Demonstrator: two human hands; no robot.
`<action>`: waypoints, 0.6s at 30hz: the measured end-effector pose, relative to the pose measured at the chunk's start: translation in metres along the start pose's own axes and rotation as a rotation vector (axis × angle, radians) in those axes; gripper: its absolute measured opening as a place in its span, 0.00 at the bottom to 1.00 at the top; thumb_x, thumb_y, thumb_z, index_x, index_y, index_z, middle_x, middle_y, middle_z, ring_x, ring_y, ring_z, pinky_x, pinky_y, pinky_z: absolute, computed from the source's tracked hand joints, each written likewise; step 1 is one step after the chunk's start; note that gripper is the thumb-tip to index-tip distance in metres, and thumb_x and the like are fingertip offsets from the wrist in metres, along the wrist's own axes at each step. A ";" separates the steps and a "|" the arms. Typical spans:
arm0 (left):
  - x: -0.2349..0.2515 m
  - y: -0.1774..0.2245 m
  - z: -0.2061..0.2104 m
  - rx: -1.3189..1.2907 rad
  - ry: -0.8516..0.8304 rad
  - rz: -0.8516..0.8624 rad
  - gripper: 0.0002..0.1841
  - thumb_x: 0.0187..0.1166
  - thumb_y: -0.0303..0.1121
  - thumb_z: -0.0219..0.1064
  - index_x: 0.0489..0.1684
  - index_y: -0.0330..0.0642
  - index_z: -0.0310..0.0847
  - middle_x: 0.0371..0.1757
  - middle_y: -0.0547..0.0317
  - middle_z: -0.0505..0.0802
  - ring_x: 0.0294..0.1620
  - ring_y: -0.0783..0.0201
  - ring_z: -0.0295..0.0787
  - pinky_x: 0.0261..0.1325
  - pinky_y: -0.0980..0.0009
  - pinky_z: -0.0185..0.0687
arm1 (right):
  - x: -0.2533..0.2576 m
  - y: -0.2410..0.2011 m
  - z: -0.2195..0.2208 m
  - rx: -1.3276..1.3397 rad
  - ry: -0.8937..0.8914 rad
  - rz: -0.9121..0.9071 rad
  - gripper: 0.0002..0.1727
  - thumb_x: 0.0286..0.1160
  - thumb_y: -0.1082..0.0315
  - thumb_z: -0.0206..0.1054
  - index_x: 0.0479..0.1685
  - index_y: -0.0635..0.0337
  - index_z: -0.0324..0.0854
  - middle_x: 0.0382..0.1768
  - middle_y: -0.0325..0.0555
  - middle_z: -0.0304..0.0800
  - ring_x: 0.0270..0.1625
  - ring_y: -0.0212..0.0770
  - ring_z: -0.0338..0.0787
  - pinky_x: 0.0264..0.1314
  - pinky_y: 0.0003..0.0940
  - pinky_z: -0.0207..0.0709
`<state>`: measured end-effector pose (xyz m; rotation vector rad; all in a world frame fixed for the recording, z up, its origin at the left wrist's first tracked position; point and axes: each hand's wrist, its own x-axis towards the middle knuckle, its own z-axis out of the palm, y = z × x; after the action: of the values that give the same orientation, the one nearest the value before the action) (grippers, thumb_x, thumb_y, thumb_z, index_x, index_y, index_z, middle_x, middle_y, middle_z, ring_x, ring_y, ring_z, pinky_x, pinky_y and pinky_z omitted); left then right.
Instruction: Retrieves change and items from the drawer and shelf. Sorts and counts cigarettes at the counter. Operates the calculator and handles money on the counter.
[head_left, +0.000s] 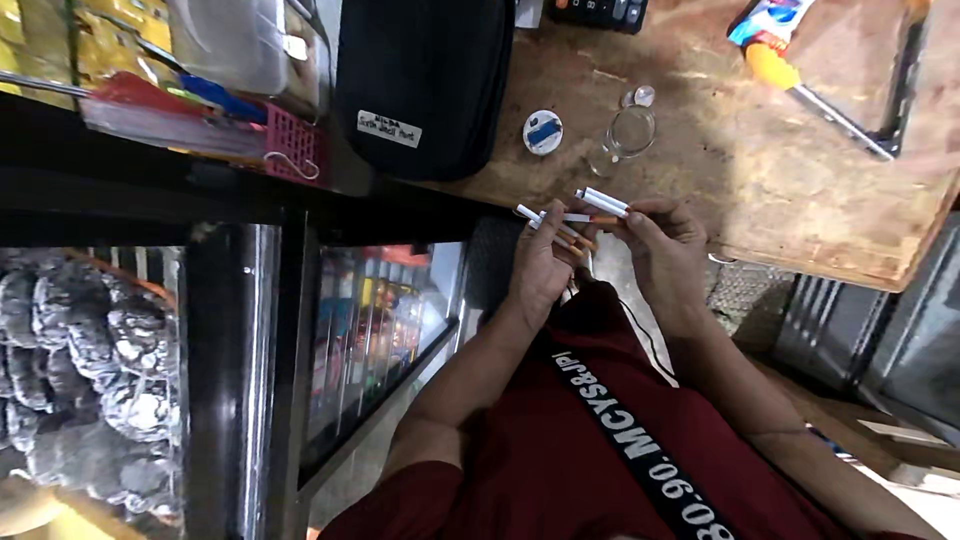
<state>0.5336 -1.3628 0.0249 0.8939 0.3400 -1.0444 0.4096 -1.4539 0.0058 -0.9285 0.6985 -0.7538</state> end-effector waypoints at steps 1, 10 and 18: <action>0.000 0.001 -0.001 -0.001 0.015 -0.001 0.10 0.93 0.34 0.52 0.50 0.40 0.78 0.46 0.48 0.92 0.48 0.55 0.94 0.60 0.58 0.91 | -0.001 0.000 0.000 0.017 0.010 0.016 0.07 0.77 0.80 0.65 0.47 0.62 0.85 0.42 0.43 0.92 0.44 0.39 0.94 0.55 0.40 0.91; -0.011 0.014 -0.015 0.214 0.049 -0.128 0.09 0.93 0.36 0.53 0.52 0.44 0.76 0.39 0.54 0.92 0.41 0.58 0.93 0.50 0.60 0.92 | -0.012 -0.004 -0.010 0.055 0.072 0.095 0.07 0.78 0.80 0.63 0.45 0.60 0.85 0.41 0.42 0.93 0.43 0.38 0.94 0.57 0.39 0.91; -0.052 0.025 -0.046 0.465 -0.288 -0.414 0.21 0.94 0.50 0.45 0.63 0.49 0.80 0.51 0.56 0.95 0.47 0.61 0.95 0.52 0.63 0.93 | -0.025 -0.005 -0.021 0.066 -0.003 0.163 0.08 0.81 0.77 0.63 0.48 0.57 0.85 0.43 0.40 0.93 0.44 0.35 0.93 0.56 0.33 0.90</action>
<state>0.5365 -1.2911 0.0417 1.0913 0.0321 -1.6582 0.3778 -1.4450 0.0062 -0.8024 0.7332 -0.6272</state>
